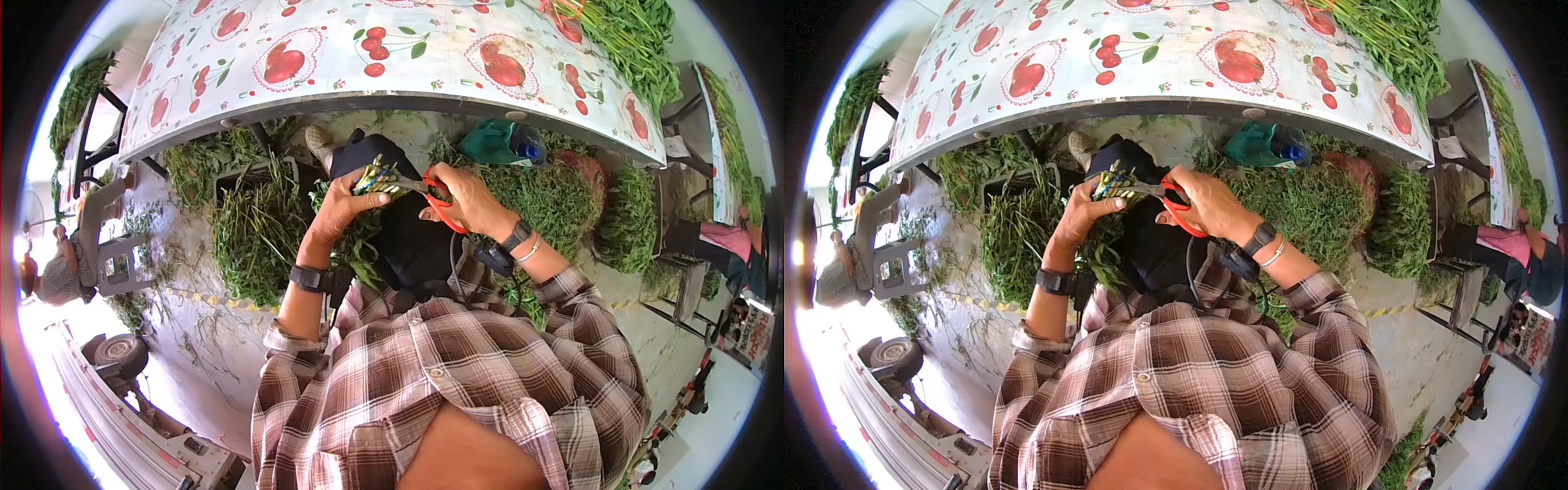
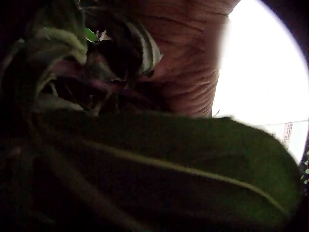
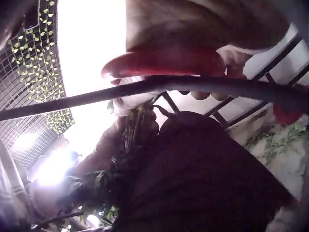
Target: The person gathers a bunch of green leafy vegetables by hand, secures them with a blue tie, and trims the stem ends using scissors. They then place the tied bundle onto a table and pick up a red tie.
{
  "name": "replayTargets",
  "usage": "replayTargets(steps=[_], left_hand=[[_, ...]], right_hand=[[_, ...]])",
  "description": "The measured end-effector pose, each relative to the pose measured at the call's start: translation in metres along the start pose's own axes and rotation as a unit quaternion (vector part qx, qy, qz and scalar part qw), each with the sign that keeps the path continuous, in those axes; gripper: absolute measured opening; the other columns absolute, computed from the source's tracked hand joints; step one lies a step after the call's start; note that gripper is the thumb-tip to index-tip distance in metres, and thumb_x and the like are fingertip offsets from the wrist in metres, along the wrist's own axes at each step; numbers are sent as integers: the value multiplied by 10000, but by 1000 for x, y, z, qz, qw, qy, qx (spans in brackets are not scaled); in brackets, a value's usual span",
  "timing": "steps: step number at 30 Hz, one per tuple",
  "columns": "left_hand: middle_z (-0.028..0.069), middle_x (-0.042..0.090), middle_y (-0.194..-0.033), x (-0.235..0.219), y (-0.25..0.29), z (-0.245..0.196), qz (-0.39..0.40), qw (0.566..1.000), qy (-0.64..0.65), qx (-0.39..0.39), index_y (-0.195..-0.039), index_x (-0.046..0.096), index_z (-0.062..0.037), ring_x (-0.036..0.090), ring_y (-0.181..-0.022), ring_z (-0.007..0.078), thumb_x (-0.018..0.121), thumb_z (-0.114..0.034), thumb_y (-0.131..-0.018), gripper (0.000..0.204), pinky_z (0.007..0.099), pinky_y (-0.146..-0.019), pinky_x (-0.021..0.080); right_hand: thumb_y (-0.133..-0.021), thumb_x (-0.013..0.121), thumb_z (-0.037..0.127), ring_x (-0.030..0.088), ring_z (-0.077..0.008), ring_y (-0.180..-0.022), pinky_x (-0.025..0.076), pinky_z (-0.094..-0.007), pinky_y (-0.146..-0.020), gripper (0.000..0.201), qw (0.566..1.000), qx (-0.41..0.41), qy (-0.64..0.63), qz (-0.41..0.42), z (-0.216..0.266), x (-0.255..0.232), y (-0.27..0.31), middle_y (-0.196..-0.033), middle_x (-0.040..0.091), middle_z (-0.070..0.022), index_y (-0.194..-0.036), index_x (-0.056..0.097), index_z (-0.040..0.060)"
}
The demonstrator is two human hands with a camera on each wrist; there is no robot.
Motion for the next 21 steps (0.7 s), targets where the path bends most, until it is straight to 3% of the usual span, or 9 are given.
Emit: replayTargets(steps=[8,21], left_hand=[[21,662,-942,-4,-1,-1,-8,999,-34,12,-1072,636,-1,556,-861,94,775,-276,-729,461,261,-828,440],[11,657,-941,-3,-3,4,-2,1000,-2,6,-1055,638,-6,550,-861,80,763,-209,-748,388,247,-819,434]], right_hand=[[-731,817,298,525,-255,-560,437,-335,-533,438,999,-18,-18,-19,-2,0,1,-646,533,-82,-935,521,49],[-763,790,266,614,-322,-603,466,-356,-535,396,999,-36,-8,-37,3,-5,3,-668,592,-128,-893,489,45]])
Point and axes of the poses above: each hand's wrist, its own y-axis away from the middle knuckle, its own x-axis out of the palm, z = x × y, the point moved 6 cm from there along -y, towards the middle knuckle
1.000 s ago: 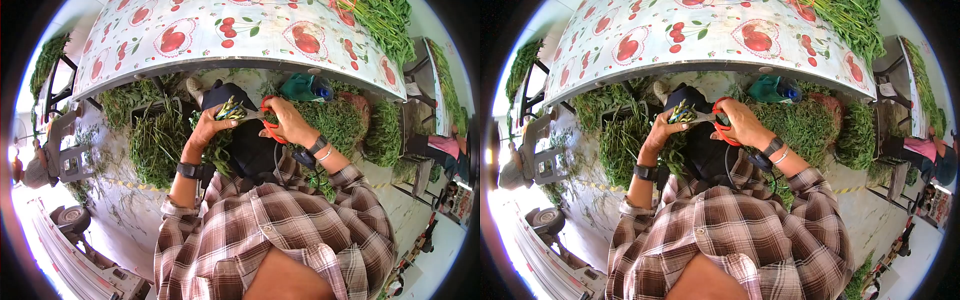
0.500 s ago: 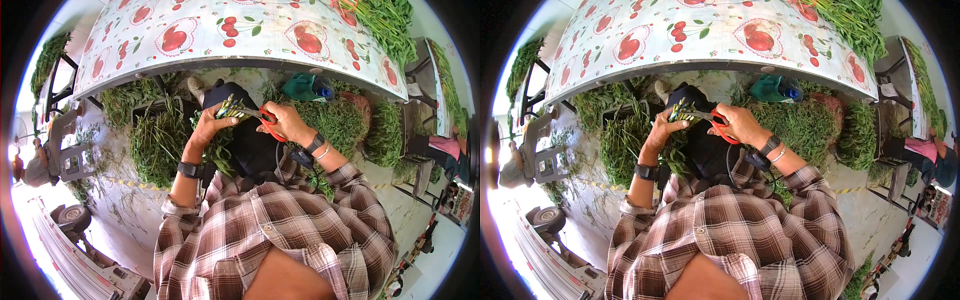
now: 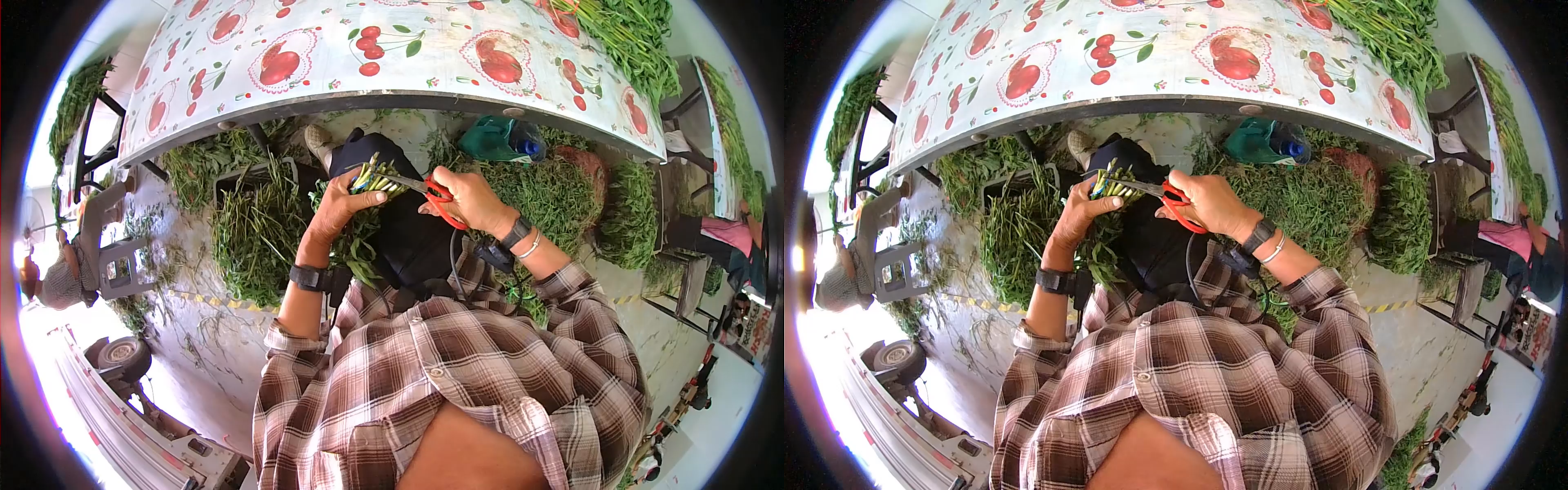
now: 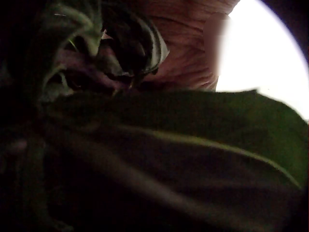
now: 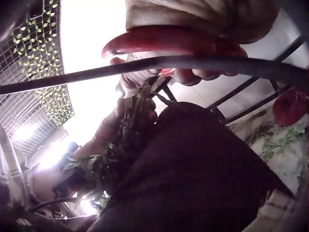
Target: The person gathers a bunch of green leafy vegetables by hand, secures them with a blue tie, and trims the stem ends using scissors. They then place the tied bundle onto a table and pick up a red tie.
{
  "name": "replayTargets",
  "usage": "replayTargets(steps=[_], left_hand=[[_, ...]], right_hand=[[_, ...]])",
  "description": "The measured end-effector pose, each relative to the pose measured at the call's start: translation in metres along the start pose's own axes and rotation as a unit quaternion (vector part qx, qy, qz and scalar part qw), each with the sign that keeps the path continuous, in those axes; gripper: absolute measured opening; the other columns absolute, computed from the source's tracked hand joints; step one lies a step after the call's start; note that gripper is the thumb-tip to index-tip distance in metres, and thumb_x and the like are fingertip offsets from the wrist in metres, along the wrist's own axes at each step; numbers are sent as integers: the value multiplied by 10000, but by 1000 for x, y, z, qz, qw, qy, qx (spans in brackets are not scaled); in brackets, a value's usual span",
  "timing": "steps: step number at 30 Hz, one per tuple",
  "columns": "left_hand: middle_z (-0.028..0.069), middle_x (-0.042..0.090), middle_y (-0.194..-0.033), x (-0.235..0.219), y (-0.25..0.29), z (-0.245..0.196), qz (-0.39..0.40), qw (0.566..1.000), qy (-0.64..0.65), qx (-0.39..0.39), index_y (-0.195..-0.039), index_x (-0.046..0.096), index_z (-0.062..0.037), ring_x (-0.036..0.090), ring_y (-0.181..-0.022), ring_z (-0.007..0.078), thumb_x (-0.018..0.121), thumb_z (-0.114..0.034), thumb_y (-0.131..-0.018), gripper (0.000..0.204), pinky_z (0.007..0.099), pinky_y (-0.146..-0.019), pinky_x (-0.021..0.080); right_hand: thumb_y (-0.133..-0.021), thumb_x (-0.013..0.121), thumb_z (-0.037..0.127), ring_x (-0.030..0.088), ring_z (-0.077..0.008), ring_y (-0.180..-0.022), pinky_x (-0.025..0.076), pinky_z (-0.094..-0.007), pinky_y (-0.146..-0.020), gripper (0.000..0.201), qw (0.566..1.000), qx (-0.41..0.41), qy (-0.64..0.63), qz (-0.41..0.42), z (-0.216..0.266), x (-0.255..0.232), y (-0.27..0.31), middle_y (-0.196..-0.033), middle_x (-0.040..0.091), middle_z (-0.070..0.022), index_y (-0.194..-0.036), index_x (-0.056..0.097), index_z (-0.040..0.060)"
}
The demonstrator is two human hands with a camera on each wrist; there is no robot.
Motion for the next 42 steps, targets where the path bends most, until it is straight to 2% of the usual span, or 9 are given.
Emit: replayTargets(steps=[3,6,8,15,18,20,24,32,42], left_hand=[[11,660,-930,3,0,-3,2,1000,-25,1,-1046,643,-9,555,-853,80,755,-195,-752,365,246,-815,437],[14,665,-920,4,2,-3,-10,1000,-14,-7,-1035,648,-10,561,-844,84,752,-194,-749,356,250,-811,442],[14,667,-916,1,1,1,-17,1000,-16,1,-1031,649,-9,563,-840,87,753,-199,-747,357,253,-806,444],[13,669,-908,-3,0,4,-15,998,-67,17,-1020,652,-1,565,-829,92,763,-217,-733,376,260,-792,450],[11,669,-891,-3,1,5,-29,998,-43,18,-1003,658,-1,565,-815,88,768,-211,-720,369,258,-781,449],[11,671,-887,-5,6,4,-45,998,-29,20,-998,664,-2,568,-811,87,771,-208,-712,369,257,-781,451],[13,679,-895,-12,17,2,-58,998,-11,19,-997,678,-2,585,-817,89,788,-205,-678,394,256,-801,462],[25,686,-918,-9,16,7,-23,1000,-4,16,-1041,664,12,599,-829,98,803,-162,-670,433,254,-806,472],[17,687,-933,-7,15,7,-8,1000,20,5,-1055,661,4,597,-846,87,809,-134,-673,432,245,-809,474]], right_hand=[[-749,797,295,599,-345,-630,459,-373,-556,433,999,20,27,23,3,-5,-10,-686,591,-126,-912,475,56],[-733,802,334,592,-356,-659,448,-389,-575,474,997,-49,51,-25,16,-11,-19,-705,590,-128,-920,459,65],[-758,754,439,592,-385,-649,443,-421,-549,499,997,0,64,38,10,-4,-22,-686,580,-147,-879,464,52],[-752,794,348,530,-393,-579,421,-371,-491,448,998,10,41,35,7,5,-11,-622,550,-142,-831,460,60],[-780,780,317,554,-314,-544,423,-337,-513,410,999,11,-14,29,-3,13,-7,-623,556,-101,-833,471,53],[-798,768,286,541,-172,-597,428,-302,-573,388,974,131,-180,49,-23,18,-4,-671,542,-46,-901,480,47],[-803,753,361,482,-137,-706,436,-308,-671,500,974,171,-117,92,-30,1,4,-769,499,-32,-1062,450,60],[-737,758,512,572,-273,-804,455,-372,-717,637,980,110,-75,150,-17,17,-6,-872,566,-113,-1055,462,47],[-762,725,549,491,-208,-728,425,-350,-678,649,965,136,-125,185,-18,25,-5,-825,491,-70,-1067,449,47]])
Point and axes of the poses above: each hand's wrist, its own y-axis away from the middle knuckle, its own x-axis out of the palm, z = x × y, the point moved 6 cm from there along -y, towards the middle knuckle
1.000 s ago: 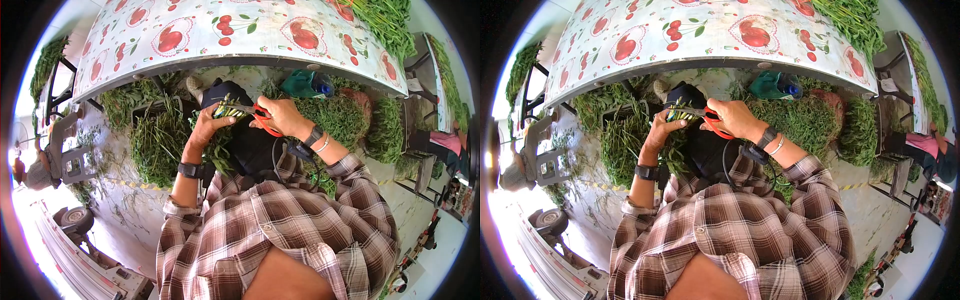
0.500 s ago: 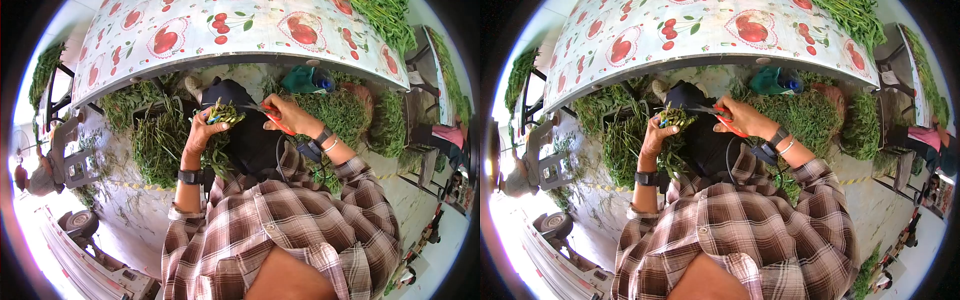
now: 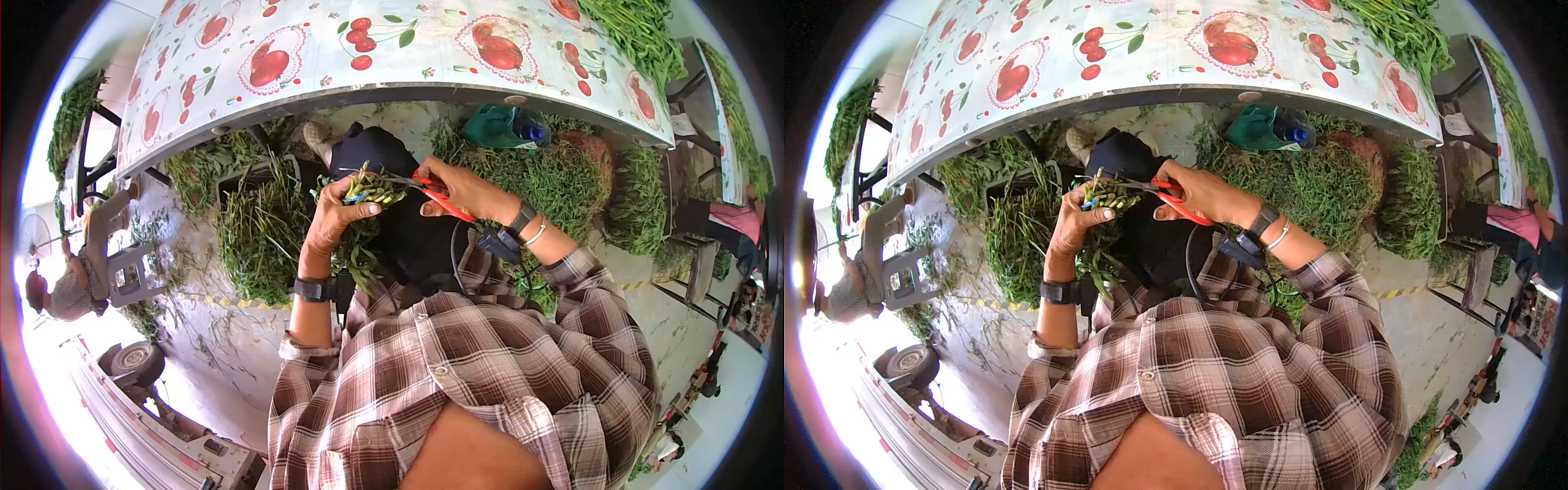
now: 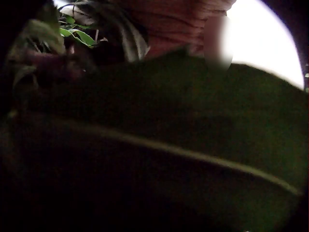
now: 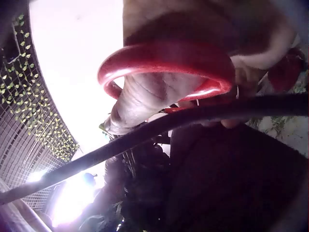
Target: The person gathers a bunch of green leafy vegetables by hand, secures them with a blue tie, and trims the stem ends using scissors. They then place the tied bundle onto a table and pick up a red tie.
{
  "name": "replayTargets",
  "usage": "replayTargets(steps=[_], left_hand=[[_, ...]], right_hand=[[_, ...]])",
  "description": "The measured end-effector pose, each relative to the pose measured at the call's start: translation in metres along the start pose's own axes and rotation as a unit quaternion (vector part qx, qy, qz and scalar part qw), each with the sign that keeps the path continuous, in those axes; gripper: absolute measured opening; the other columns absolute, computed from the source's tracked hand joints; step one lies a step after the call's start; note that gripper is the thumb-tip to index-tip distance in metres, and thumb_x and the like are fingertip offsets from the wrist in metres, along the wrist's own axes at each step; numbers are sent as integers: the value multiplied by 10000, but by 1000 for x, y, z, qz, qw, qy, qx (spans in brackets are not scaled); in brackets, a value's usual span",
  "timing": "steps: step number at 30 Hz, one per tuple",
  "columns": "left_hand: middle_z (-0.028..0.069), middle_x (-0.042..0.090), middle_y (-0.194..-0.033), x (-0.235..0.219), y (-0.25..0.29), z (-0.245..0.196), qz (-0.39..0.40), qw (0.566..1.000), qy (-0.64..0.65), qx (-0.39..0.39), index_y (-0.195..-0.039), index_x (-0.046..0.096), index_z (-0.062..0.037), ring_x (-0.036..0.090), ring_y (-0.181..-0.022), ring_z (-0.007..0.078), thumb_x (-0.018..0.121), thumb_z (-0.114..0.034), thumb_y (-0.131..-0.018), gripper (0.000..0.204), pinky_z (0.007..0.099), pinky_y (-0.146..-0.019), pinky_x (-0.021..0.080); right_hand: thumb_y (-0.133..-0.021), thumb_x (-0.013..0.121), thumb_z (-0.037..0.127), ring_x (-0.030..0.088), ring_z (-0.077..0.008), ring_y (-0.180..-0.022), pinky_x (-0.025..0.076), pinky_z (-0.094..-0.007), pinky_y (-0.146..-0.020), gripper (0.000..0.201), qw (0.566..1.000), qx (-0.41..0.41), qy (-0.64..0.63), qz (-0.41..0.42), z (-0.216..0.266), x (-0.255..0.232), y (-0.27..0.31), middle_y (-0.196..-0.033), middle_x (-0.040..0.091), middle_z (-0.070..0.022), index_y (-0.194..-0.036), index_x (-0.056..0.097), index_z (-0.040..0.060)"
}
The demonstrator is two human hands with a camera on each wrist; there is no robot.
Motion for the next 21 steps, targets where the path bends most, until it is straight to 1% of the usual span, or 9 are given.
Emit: replayTargets(steps=[2,3,5,6,8,10,12,14,21], left_hand=[[14,686,-932,2,-1,0,4,1000,0,-2,-1051,663,-1,592,-841,83,808,-131,-676,423,244,-806,472],[11,685,-931,4,-1,-1,8,1000,-1,-3,-1048,665,-5,588,-837,79,807,-129,-680,414,243,-804,469],[9,684,-929,4,-2,-3,9,1000,-6,-8,-1047,665,-5,584,-834,77,806,-125,-682,409,243,-802,468],[7,683,-928,3,-2,-4,7,1000,-12,-11,-1046,665,-6,580,-831,75,805,-121,-685,404,243,-800,466],[8,683,-931,2,-4,-2,14,1000,-26,-5,-1046,665,-4,579,-834,75,803,-116,-687,401,244,-800,464],[8,683,-934,4,-3,-1,24,999,-38,0,-1047,664,-2,579,-837,75,801,-111,-688,399,244,-800,463],[8,684,-934,7,-2,-5,14,1000,-26,-5,-1043,664,1,578,-839,76,801,-111,-685,400,246,-800,462],[9,684,-933,7,-3,-6,12,999,-32,-2,-1042,665,1,578,-838,76,800,-109,-684,397,245,-798,462],[10,683,-929,9,-3,-6,17,999,-31,3,-1035,669,-4,576,-829,72,797,-101,-686,384,242,-786,462]], right_hand=[[-762,743,501,570,-267,-715,447,-383,-658,582,999,-5,-7,-39,3,-1,2,-787,569,-117,-1013,457,62],[-762,743,501,570,-267,-715,447,-383,-658,582,999,-4,-7,-40,4,1,1,-787,569,-117,-1013,457,62],[-773,753,444,585,-323,-652,449,-392,-597,518,998,-16,9,-66,7,0,-1,-720,572,-141,-959,459,60],[-773,753,444,585,-323,-652,449,-392,-597,518,998,-16,9,-66,7,-1,0,-720,572,-141,-959,459,60],[-770,764,400,579,-383,-618,444,-406,-544,469,979,-112,92,-141,20,-13,5,-653,563,-154,-890,462,62],[-768,762,404,575,-393,-622,441,-410,-533,462,977,-101,119,-142,20,-14,5,-641,564,-151,-867,465,64],[-766,761,408,572,-403,-626,437,-414,-523,456,974,-90,148,-143,18,-15,6,-629,565,-148,-845,468,67],[-760,785,341,543,-381,-578,418,-385,-502,437,969,-122,139,-161,20,-15,6,-617,541,-145,-825,458,59],[-776,765,365,556,-378,-574,417,-394,-493,434,963,-134,176,-152,24,-18,12,-608,545,-145,-807,466,52]])
Point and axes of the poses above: each hand's wrist, its own y-axis away from the middle knuckle, its own x-axis out of the palm, z = x × y, the point moved 6 cm from there along -y, towards the middle knuckle
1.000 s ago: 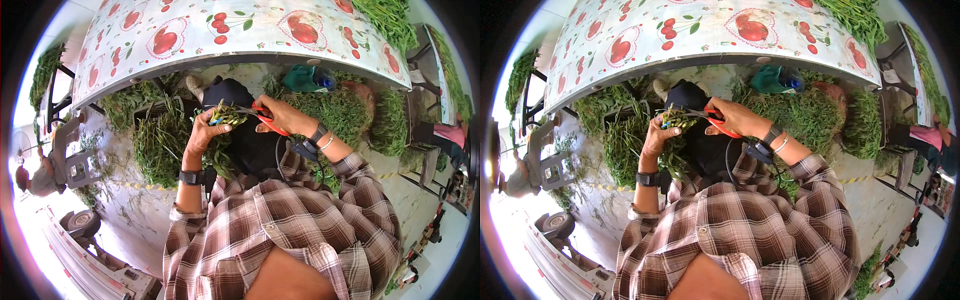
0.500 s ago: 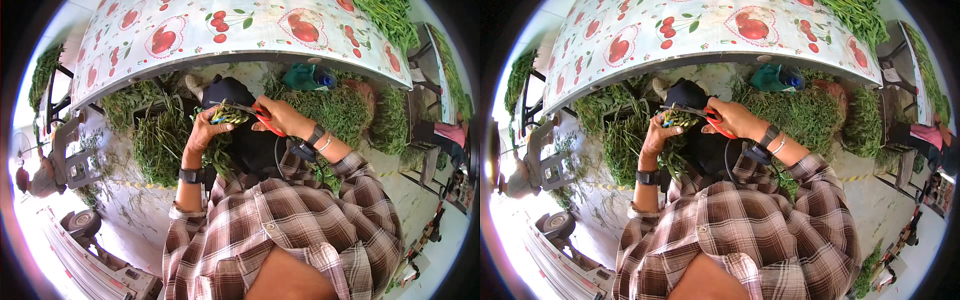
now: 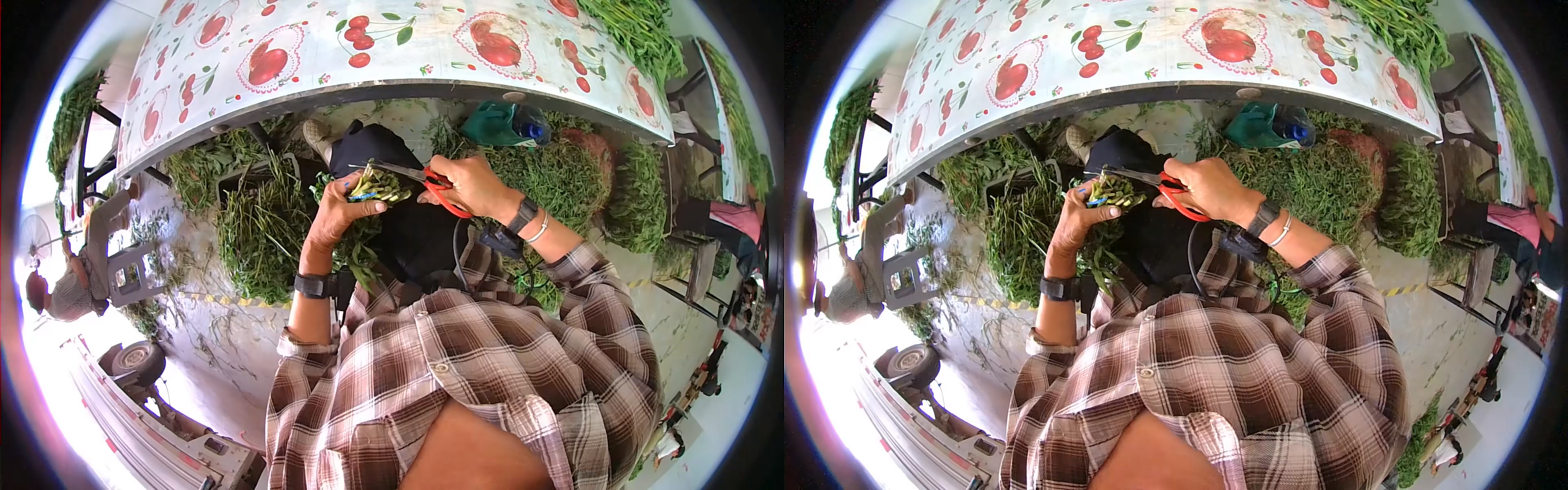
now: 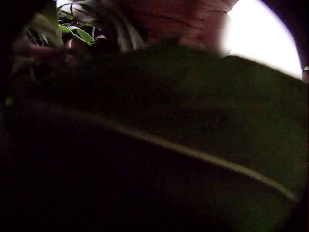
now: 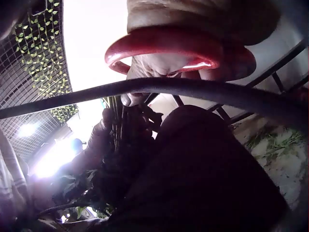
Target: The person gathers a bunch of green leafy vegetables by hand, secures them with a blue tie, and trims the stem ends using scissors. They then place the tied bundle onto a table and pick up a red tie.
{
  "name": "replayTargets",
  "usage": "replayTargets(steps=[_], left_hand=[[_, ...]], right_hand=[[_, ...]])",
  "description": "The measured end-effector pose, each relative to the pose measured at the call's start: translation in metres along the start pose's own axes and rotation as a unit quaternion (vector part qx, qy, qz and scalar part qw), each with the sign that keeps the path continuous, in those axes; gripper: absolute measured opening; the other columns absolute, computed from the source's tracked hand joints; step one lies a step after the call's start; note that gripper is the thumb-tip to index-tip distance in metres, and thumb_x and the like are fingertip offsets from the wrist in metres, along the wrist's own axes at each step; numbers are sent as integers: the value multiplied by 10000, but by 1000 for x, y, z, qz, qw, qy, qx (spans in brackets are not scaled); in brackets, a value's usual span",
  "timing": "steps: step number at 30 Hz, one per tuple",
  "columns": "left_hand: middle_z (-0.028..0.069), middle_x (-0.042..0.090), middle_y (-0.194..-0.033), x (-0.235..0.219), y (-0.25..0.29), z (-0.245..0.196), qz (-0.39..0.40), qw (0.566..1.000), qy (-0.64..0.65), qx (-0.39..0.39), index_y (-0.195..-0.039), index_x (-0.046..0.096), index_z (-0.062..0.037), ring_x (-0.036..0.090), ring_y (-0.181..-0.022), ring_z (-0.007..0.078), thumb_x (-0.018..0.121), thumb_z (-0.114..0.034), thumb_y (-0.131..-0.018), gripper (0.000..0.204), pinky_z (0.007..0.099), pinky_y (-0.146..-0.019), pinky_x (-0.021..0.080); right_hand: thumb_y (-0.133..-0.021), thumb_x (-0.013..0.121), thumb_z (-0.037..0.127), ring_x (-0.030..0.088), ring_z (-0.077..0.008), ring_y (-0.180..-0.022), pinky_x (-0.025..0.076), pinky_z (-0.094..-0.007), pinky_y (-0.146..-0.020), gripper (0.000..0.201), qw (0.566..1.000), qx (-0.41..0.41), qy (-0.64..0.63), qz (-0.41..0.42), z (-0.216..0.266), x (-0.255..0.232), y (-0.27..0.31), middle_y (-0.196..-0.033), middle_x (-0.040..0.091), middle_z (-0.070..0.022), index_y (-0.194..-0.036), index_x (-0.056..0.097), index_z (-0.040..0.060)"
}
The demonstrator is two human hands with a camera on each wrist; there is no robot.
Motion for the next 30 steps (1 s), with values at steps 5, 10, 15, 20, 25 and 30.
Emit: replayTargets(steps=[5,10,15,20,25,30], left_hand=[[2,678,-922,1,-1,-1,9,1000,-29,3,-1034,672,-8,571,-829,71,795,-100,-691,375,240,-785,461],[-2,673,-927,10,0,-4,34,998,-55,10,-1038,672,-10,566,-833,74,795,-113,-702,373,241,-787,460],[5,673,-936,2,0,1,13,999,-33,5,-1043,671,-15,571,-836,83,797,-124,-705,377,246,-789,460],[31,686,-932,1,4,-4,-9,999,-46,4,-1028,666,5,599,-834,104,799,-137,-661,415,261,-811,468],[25,672,-951,-14,30,-3,-84,996,-19,29,-1055,655,9,598,-888,103,814,-64,-648,443,260,-841,468],[26,666,-971,-17,49,-7,-119,992,-19,41,-1055,652,6,600,-900,108,814,9,-605,479,260,-870,468]], right_hand=[[-777,750,401,579,-385,-613,432,-404,-521,439,1000,30,-1,7,-5,4,2,-629,556,-154,-860,486,61],[-781,734,411,586,-399,-640,441,-426,-549,461,1000,19,-1,6,-6,0,-11,-655,579,-162,-935,470,67],[-797,724,385,601,-395,-653,446,-441,-556,435,998,31,23,40,2,2,-12,-658,590,-169,-936,474,57],[-808,750,316,547,-269,-529,429,-337,-528,387,992,53,-111,-22,-3,-1,-3,-609,566,-132,-882,490,40],[-809,767,252,465,-94,-558,393,-260,-514,356,968,133,-205,-56,-14,-18,8,-632,567,-37,-888,490,43],[-781,787,178,476,-93,-540,394,-260,-510,335,995,40,-86,-39,14,-13,3,-617,516,-27,-901,505,42]])
Point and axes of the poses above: each hand's wrist, its own y-axis away from the middle knuckle, its own x-axis out of the palm, z = x × y, the point moved 6 cm from there along -y, towards the middle knuckle
